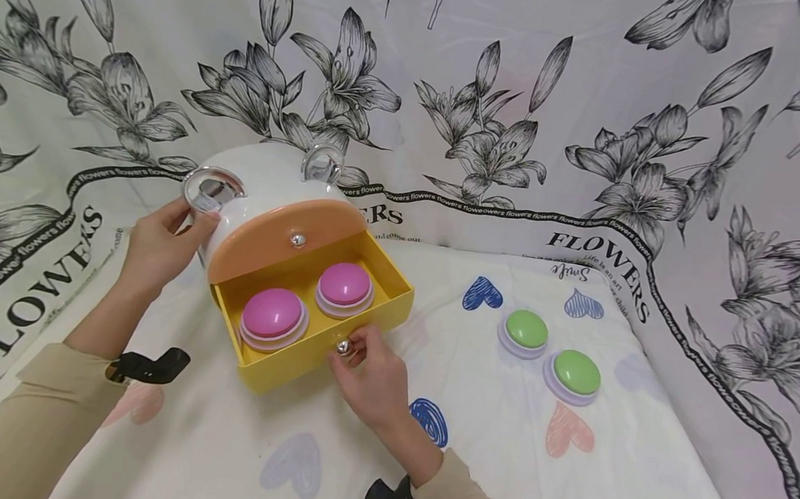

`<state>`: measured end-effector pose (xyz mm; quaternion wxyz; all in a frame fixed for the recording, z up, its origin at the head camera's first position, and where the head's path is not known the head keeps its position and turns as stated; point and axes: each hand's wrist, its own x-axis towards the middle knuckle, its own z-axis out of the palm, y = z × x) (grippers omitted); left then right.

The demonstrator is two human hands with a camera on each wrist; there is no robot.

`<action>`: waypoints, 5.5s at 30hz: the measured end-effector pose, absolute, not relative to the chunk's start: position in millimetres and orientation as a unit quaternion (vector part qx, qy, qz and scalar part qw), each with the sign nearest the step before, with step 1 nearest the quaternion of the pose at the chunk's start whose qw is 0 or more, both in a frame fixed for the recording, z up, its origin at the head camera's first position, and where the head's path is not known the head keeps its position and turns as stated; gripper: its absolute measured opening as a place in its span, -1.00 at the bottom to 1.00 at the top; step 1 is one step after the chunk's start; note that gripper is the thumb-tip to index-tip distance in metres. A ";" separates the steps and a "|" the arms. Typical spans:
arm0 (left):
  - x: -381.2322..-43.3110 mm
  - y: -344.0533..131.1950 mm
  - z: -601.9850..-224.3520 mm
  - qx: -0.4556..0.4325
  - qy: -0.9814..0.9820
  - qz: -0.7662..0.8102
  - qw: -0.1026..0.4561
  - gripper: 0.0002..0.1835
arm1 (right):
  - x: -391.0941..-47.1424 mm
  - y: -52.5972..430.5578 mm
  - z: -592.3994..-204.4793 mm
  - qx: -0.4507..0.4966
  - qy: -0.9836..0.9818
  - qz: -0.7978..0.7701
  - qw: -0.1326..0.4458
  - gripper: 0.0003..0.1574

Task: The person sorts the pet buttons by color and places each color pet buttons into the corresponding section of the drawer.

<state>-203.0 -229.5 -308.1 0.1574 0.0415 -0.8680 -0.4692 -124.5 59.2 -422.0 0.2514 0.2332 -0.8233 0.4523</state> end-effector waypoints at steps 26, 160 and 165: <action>-204.1 -229.9 -307.6 0.044 -0.868 -0.470 0.152 -0.26 | -127.6 52.2 -415.0 0.198 -0.834 0.448 0.255 -0.68; -202.4 -229.3 -306.4 0.055 -0.863 -0.483 0.135 -0.26 | -214.4 -12.1 -455.3 0.128 -0.914 0.377 0.077 -0.73; -202.9 -229.6 -307.5 0.052 -0.863 -0.483 0.137 -0.26 | -214.6 -17.3 -458.4 0.105 -0.912 0.386 0.091 -0.74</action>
